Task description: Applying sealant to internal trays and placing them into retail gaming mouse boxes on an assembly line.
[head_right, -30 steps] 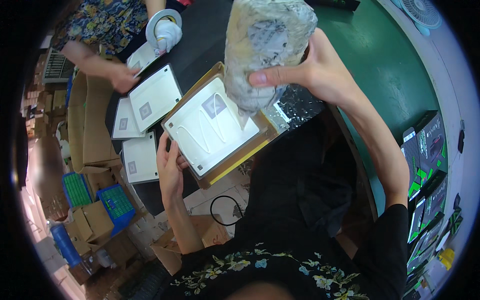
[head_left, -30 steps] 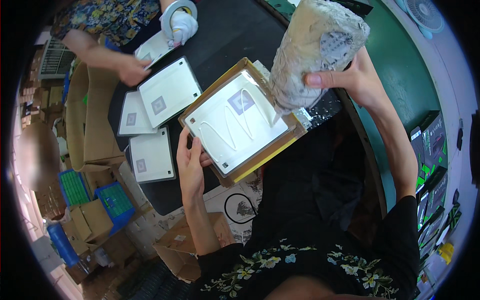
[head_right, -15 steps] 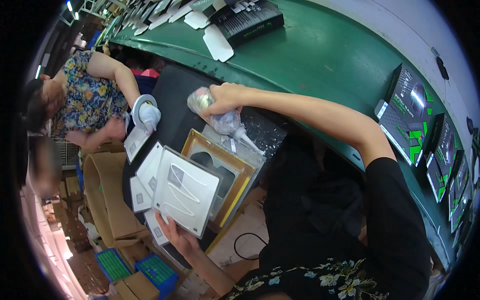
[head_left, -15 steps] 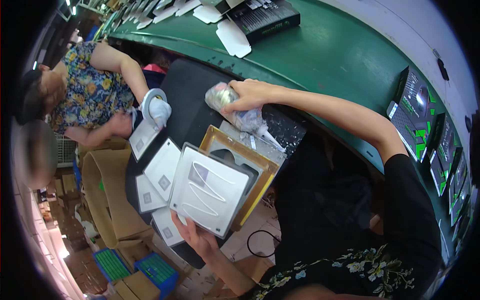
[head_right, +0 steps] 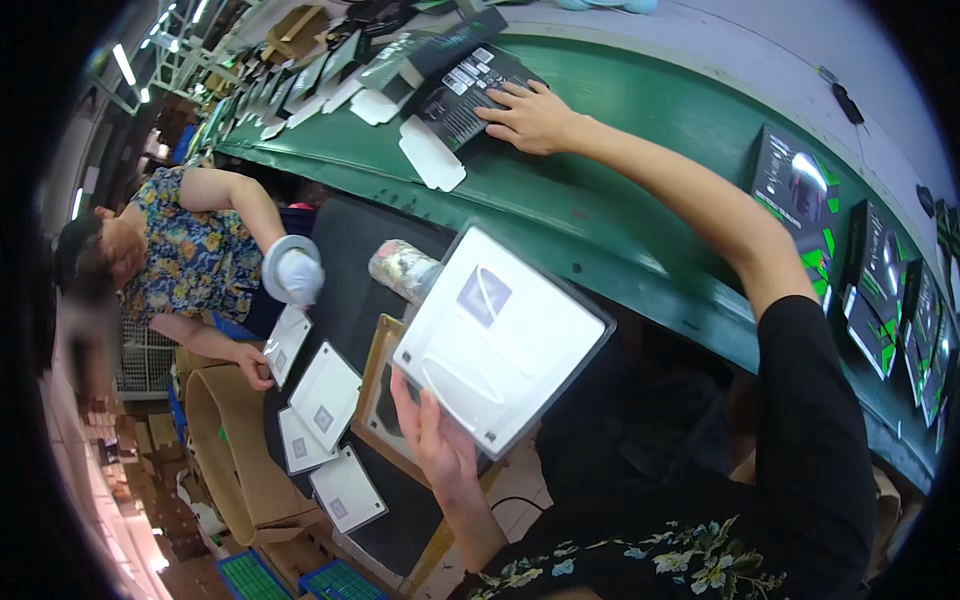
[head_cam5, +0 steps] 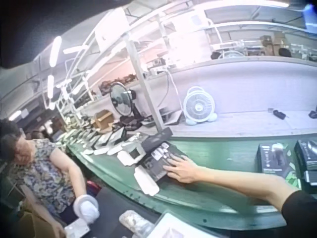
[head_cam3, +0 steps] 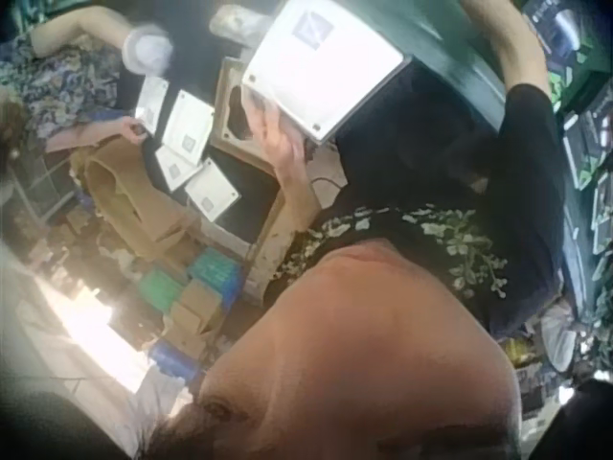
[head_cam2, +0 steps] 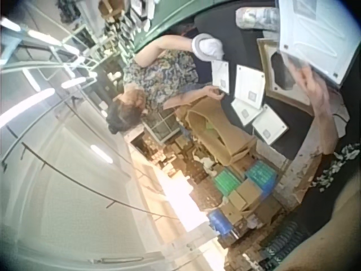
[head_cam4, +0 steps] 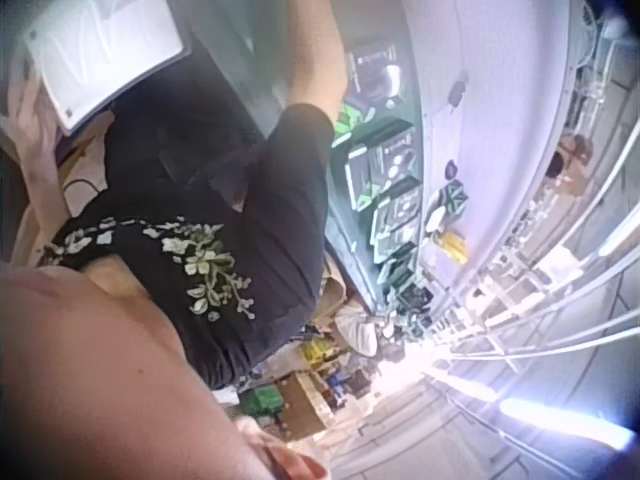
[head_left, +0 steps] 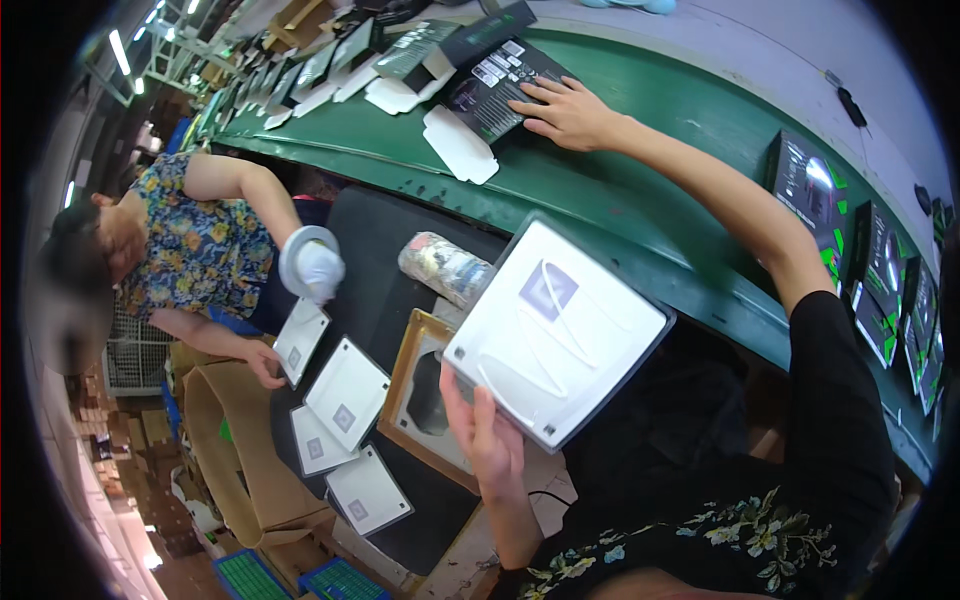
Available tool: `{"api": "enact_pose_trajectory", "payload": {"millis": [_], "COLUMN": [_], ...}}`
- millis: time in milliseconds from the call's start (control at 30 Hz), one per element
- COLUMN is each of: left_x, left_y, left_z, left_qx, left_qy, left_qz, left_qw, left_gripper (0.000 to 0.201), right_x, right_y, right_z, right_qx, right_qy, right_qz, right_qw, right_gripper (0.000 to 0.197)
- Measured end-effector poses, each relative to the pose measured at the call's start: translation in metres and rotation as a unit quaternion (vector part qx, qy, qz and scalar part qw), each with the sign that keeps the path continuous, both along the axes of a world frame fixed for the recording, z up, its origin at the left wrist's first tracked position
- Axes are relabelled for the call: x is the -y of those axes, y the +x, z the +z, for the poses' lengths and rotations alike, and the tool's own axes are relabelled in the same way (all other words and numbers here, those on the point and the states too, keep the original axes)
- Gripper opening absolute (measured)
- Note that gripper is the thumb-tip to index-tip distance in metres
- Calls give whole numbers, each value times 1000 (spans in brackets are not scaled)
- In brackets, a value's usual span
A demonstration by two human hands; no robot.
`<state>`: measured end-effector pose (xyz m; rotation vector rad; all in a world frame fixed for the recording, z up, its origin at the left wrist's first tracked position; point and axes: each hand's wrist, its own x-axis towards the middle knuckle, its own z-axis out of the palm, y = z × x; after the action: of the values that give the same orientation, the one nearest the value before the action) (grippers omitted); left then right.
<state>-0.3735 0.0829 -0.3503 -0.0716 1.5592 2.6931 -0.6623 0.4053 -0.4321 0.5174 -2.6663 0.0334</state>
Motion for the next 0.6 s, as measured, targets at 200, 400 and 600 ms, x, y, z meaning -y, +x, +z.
{"api": "enact_pose_trajectory", "payload": {"millis": [200, 400, 600], "left_x": [-31, -64, -102], "left_y": [-14, -49, -111], "left_z": [-7, -18, -29], "left_qx": [-4, 17, 25], "left_qy": [-10, -62, -149], "left_qz": [-61, -86, -132], "left_qw": [998, 994, 980], "left_gripper": [54, 53, 52], "right_x": [-67, -122, -130], "right_y": [122, 197, 130], "right_z": [35, 61, 10], "right_qx": [38, 127, -59], "right_qy": [-18, -218, -158], "right_qz": [0, -179, -348], "right_qw": [999, 951, 922], "right_gripper": [45, 40, 58]}}
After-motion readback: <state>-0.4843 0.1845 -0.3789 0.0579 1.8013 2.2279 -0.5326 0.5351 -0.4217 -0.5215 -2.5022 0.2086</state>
